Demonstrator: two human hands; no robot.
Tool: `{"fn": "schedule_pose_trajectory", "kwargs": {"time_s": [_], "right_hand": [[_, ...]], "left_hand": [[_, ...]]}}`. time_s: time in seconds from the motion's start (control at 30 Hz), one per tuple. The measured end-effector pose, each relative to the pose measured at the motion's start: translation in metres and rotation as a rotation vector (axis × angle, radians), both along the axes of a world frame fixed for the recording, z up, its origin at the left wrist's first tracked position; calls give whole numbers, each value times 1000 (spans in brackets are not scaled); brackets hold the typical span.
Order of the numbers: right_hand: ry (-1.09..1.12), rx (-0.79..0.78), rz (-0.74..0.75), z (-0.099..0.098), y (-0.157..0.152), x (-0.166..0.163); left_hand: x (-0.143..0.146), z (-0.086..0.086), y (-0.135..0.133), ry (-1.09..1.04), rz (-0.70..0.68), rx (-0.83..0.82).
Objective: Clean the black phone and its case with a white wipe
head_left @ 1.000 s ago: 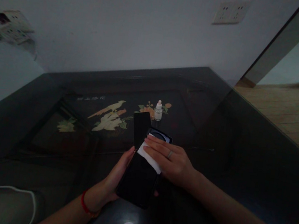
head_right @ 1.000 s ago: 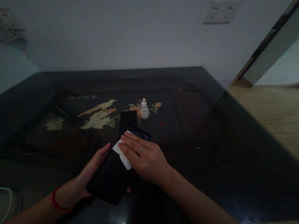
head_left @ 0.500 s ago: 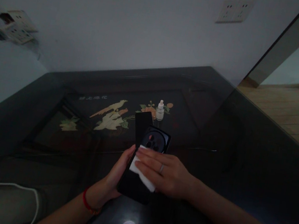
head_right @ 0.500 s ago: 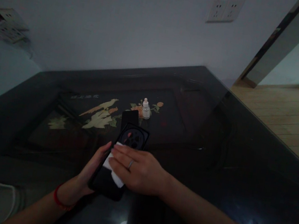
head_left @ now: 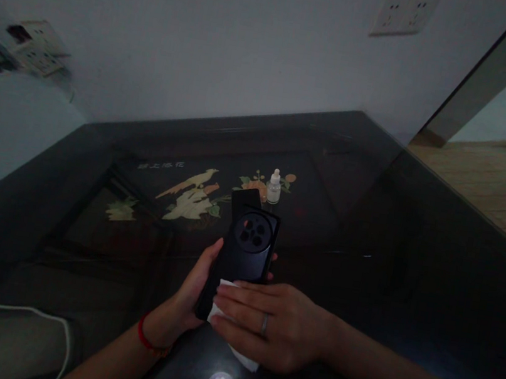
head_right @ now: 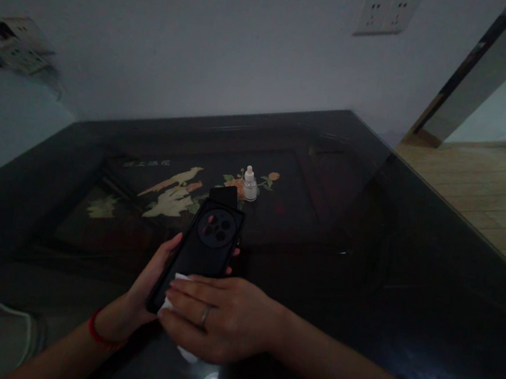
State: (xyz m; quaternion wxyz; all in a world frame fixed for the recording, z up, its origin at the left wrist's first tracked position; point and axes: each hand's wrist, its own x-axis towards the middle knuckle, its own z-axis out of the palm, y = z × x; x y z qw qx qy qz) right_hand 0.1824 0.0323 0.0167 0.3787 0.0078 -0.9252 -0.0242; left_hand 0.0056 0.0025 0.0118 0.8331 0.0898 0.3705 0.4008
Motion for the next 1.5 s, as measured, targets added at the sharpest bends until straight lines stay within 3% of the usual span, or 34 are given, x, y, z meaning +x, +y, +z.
{"fn": "schedule_pose_trajectory", "kwargs": {"time_s": [0.17,0.37,0.57,0.77,1.0,1.23,1.4,1.5], "right_hand": [[18,-87,-188,0,12,7],[-31,15,29,-2,1,1],[6,-54,-224,1,18,12],[-43,12,11,-5,3,3],[14,-46,-263,-8,24,16],[-61,-7,-16,-10,11,6],[21,-67,-206,-14,26,11],[9,-68,-196,-13,26,11]], "left_hand": [[-5,-2,0,22,117,7],[-2,6,2,-6,24,47],[1,14,2,33,135,-31],[-4,9,4,45,52,34],[0,13,2,162,153,16],[-4,13,5,220,106,58],[-1,13,4,256,172,26],[-1,14,4,257,197,20]]}}
